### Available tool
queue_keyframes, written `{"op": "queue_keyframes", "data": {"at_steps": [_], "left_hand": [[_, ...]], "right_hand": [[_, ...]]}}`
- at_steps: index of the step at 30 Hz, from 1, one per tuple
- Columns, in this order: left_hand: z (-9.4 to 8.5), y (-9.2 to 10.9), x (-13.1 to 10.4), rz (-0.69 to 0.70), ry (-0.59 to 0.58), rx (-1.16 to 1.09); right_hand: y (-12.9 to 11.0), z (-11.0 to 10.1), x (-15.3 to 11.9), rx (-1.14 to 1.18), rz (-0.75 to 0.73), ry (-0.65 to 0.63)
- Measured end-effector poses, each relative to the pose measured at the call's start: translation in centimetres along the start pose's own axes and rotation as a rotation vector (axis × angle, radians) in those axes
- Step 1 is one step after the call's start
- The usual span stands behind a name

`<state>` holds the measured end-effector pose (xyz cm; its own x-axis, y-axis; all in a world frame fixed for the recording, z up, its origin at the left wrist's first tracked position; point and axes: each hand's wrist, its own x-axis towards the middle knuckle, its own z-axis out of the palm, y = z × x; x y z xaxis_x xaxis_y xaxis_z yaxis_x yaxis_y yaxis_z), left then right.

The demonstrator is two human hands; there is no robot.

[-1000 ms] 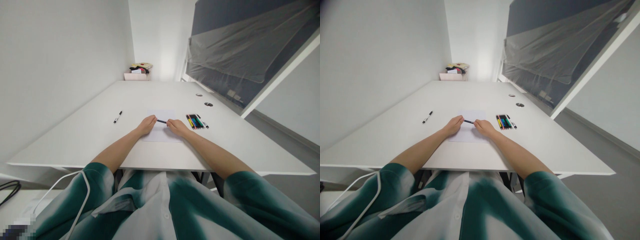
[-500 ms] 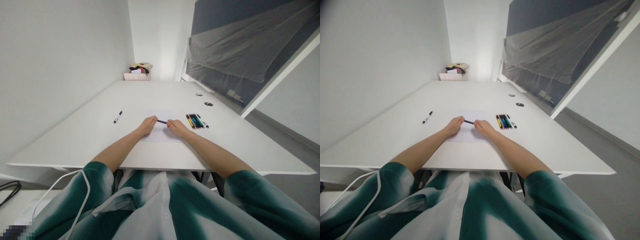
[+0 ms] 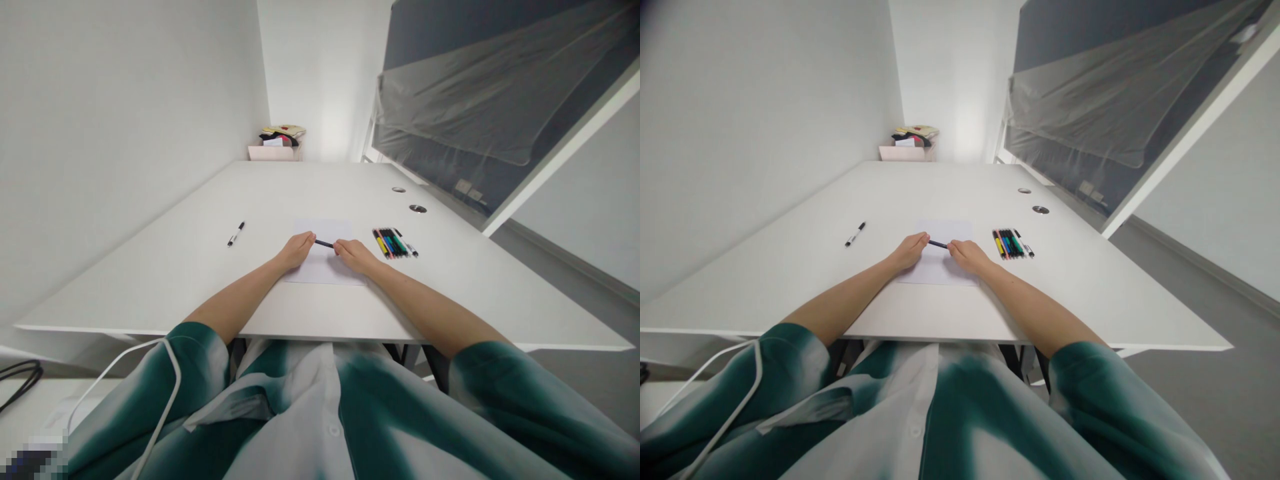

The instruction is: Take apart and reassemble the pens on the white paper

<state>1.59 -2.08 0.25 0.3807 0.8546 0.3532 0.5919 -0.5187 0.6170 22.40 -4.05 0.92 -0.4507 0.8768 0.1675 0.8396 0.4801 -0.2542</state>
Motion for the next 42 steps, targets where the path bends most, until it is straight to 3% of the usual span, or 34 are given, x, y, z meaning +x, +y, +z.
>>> {"op": "queue_keyframes", "data": {"at_steps": [42], "left_hand": [[0.51,-0.44,0.50,-0.041,0.038,-0.068]], "right_hand": [[-0.53,0.12,-0.15,-0.222,0.028,-0.012]]}}
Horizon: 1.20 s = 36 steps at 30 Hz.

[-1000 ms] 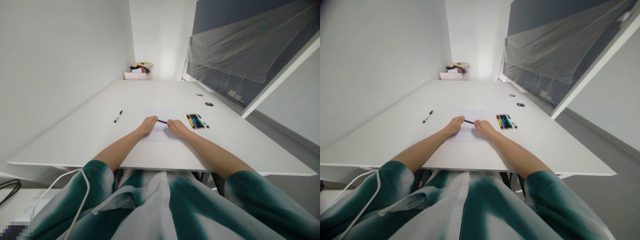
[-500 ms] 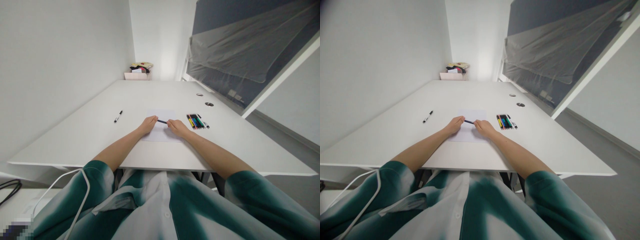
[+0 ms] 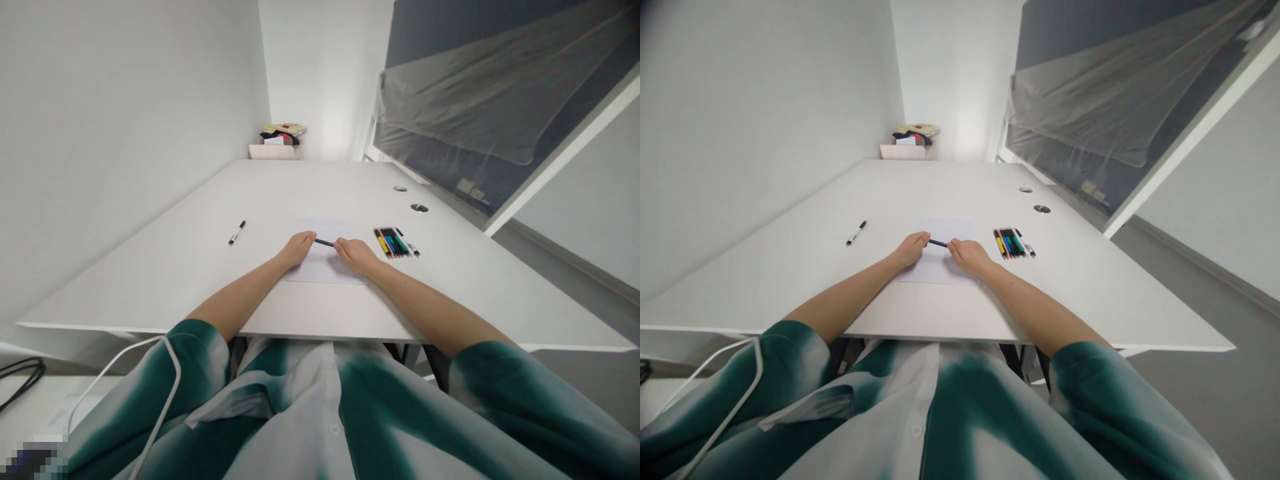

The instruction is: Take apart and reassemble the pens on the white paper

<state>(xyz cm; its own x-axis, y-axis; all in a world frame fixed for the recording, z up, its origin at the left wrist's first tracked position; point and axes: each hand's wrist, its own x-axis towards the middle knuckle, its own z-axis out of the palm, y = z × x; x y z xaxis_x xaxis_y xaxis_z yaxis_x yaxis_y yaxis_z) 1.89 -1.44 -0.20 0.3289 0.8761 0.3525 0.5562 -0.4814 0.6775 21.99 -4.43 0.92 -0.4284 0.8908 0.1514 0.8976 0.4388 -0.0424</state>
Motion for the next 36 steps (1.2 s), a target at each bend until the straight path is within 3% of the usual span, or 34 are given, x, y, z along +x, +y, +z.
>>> {"op": "queue_keyframes", "data": {"at_steps": [12,20,36], "left_hand": [[-0.10,-0.57,-0.26,-0.009,0.004,-0.147],[-0.49,-0.54,-0.35,0.094,-0.014,-0.005],[-0.75,-0.68,-0.34,0.057,-0.042,0.072]], "right_hand": [[0.19,-0.92,0.09,-0.002,0.039,-0.009],[0.49,-0.82,0.15,-0.026,0.052,-0.019],[0.99,-0.52,0.27,0.064,-0.004,0.073]]}}
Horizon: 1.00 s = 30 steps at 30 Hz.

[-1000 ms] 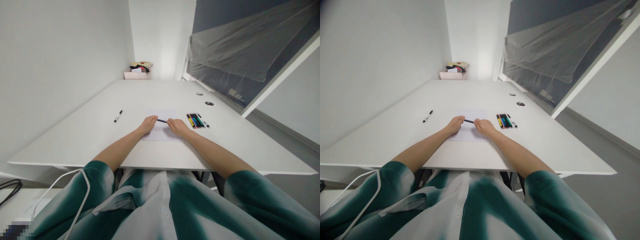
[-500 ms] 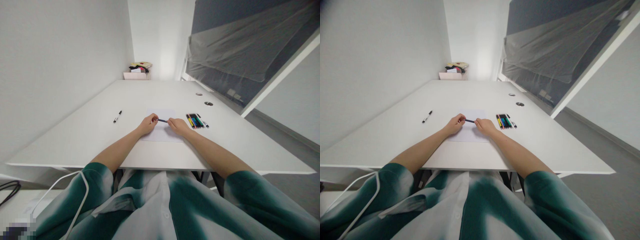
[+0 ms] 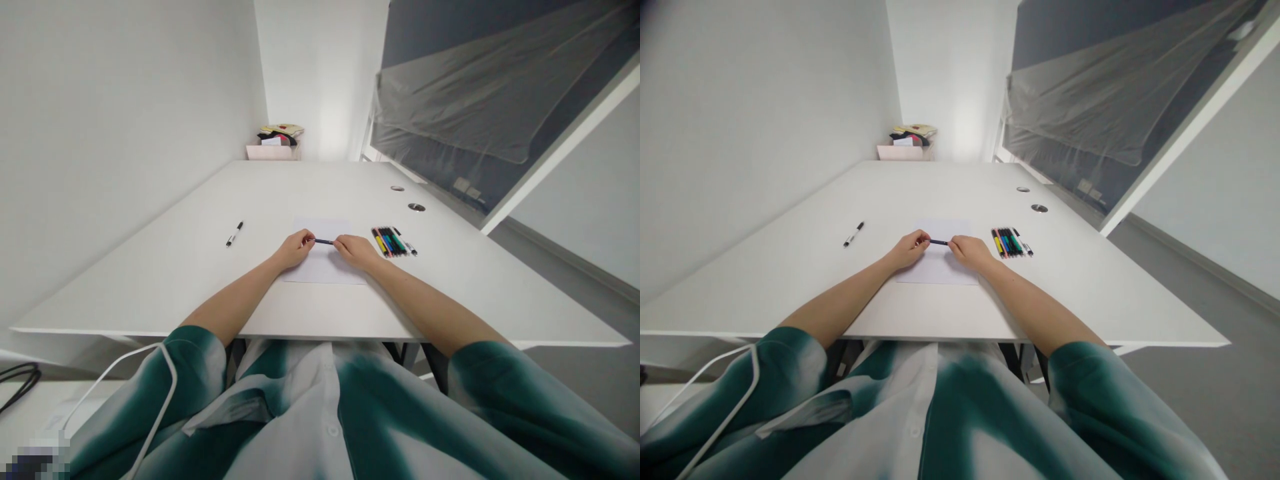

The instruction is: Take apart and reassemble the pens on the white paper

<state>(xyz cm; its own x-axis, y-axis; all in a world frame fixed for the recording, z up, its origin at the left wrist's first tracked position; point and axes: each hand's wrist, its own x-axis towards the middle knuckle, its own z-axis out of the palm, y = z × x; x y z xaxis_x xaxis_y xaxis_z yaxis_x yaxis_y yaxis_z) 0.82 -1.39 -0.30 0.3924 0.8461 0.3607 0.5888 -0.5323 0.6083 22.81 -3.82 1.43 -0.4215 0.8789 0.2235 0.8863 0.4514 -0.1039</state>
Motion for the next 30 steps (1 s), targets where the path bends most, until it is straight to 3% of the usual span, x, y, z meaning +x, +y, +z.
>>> {"op": "queue_keyframes", "data": {"at_steps": [16,24,30], "left_hand": [[-0.2,0.0,0.0,-0.032,-0.051,0.086],[-0.1,0.0,0.0,-0.028,-0.071,0.117],[0.1,-0.2,0.1,-0.016,-0.090,0.140]], "right_hand": [[1.0,1.1,0.3,0.121,-0.128,0.170],[1.1,1.2,0.3,0.143,-0.119,0.173],[1.0,1.4,0.4,0.153,-0.039,0.104]]}}
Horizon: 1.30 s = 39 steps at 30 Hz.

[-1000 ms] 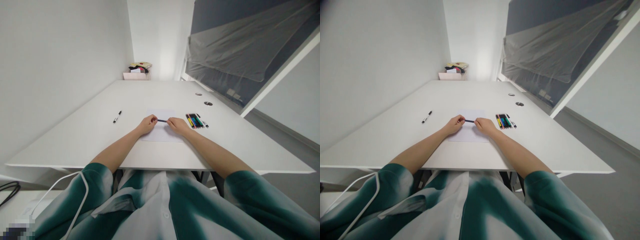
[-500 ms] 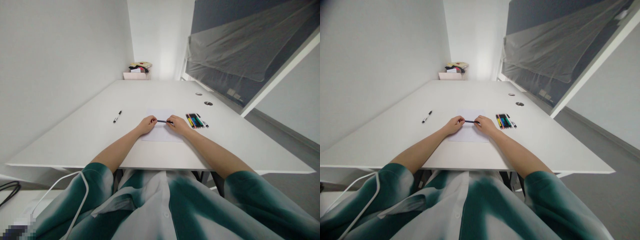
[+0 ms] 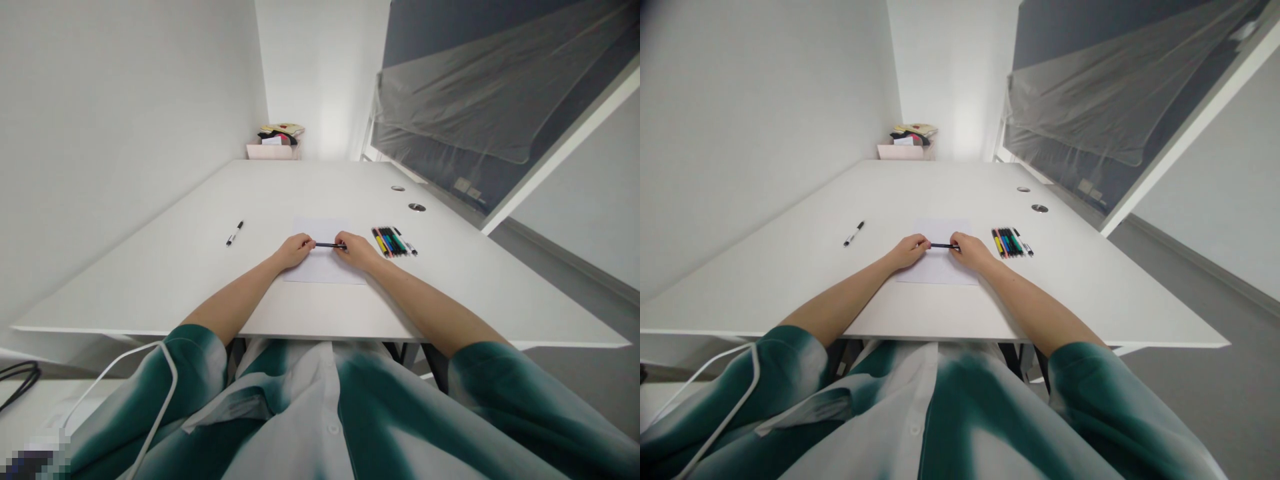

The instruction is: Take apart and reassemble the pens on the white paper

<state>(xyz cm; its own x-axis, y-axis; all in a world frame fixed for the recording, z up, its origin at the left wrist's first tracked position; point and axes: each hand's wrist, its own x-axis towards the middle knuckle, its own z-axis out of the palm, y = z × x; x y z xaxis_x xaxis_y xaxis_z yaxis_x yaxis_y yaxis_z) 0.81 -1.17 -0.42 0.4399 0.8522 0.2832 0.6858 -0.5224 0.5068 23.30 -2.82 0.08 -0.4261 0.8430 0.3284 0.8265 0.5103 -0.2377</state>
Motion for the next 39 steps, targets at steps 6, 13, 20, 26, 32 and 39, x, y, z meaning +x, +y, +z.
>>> {"op": "queue_keyframes", "data": {"at_steps": [6,13,20,26,32,39], "left_hand": [[0.00,0.07,-0.25,0.000,0.055,-0.091],[-0.23,0.54,-0.45,0.033,0.052,-0.095],[-0.22,0.45,-0.37,0.021,0.049,-0.094],[-0.33,0.38,-0.26,0.009,0.043,-0.072],[-0.22,0.17,-0.10,0.008,0.039,-0.049],[-0.13,-0.03,-0.17,0.030,0.053,-0.104]], "right_hand": [[-0.09,-0.13,-0.05,-0.001,0.012,-0.013],[-0.11,-0.09,-0.12,0.001,0.020,-0.003],[-0.16,-0.19,-0.26,0.013,-0.081,0.005],[-0.08,-0.22,-0.17,-0.008,-0.076,0.014],[-0.22,-0.26,-0.11,0.008,-0.078,0.012],[-0.25,-0.29,-0.10,0.013,-0.040,-0.010]]}}
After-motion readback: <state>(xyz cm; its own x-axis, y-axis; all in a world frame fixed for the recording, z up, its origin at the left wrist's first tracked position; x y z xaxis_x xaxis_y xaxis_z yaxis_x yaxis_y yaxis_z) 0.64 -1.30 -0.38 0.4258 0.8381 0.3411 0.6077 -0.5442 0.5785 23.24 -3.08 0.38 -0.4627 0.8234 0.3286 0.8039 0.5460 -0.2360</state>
